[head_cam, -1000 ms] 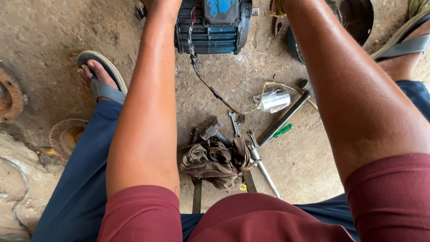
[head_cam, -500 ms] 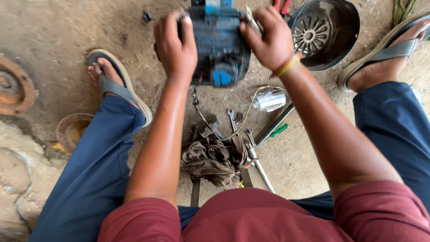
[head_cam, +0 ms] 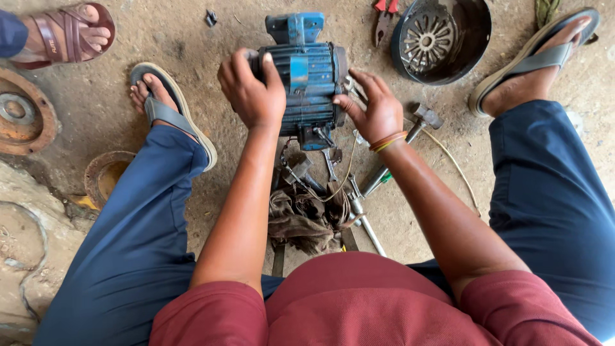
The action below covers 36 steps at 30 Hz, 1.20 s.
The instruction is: The person sits on the ground and uses a wrench to loosen and remove bolts from a blue electric motor. They then use a hammer to tap the motor casing and continue to remove bolts with the wrench, eventually detaching a circular metal cover from the motor.
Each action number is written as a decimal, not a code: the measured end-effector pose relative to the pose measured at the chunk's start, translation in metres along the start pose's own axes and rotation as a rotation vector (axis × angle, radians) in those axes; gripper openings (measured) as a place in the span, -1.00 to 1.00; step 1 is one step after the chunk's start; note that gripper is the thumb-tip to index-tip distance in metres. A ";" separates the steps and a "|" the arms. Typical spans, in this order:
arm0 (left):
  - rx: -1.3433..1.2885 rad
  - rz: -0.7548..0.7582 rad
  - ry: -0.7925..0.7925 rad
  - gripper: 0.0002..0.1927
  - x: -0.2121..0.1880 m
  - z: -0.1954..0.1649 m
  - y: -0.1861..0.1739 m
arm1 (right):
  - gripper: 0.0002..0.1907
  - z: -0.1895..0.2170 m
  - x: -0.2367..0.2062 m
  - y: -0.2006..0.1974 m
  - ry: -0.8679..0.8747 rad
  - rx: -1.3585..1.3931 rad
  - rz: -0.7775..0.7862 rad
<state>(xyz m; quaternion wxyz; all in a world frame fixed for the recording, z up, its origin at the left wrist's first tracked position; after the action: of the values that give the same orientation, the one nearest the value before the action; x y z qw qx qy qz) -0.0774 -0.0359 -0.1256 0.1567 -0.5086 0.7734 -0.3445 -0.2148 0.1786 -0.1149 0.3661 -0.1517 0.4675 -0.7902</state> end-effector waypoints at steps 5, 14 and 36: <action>-0.106 -0.064 0.183 -0.71 -0.047 0.024 -0.008 | -0.33 0.003 -0.037 0.012 -0.057 0.163 -0.005; -0.060 0.034 0.263 -0.57 -0.127 0.037 -0.012 | -0.26 -0.007 -0.089 0.037 -0.223 -0.067 0.094; 0.502 0.881 -0.227 -0.35 -0.254 0.136 0.026 | -0.69 -0.054 -0.186 -0.172 0.575 0.619 0.448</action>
<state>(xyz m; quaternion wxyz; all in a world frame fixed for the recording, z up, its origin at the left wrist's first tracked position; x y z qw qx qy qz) 0.0958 0.1469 -0.2675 0.4871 -0.1156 0.7858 -0.3633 -0.1940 0.3975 0.0227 0.4110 0.2938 0.3136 -0.8040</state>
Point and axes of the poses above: each hand's wrist, its own x-axis towards the middle knuckle, its own y-axis out of the palm, z = x × y, the point moved 9 cm from there along x, towards the middle knuckle, and after that the axes turned 5 degrees about -x, right-handed, at the moved point
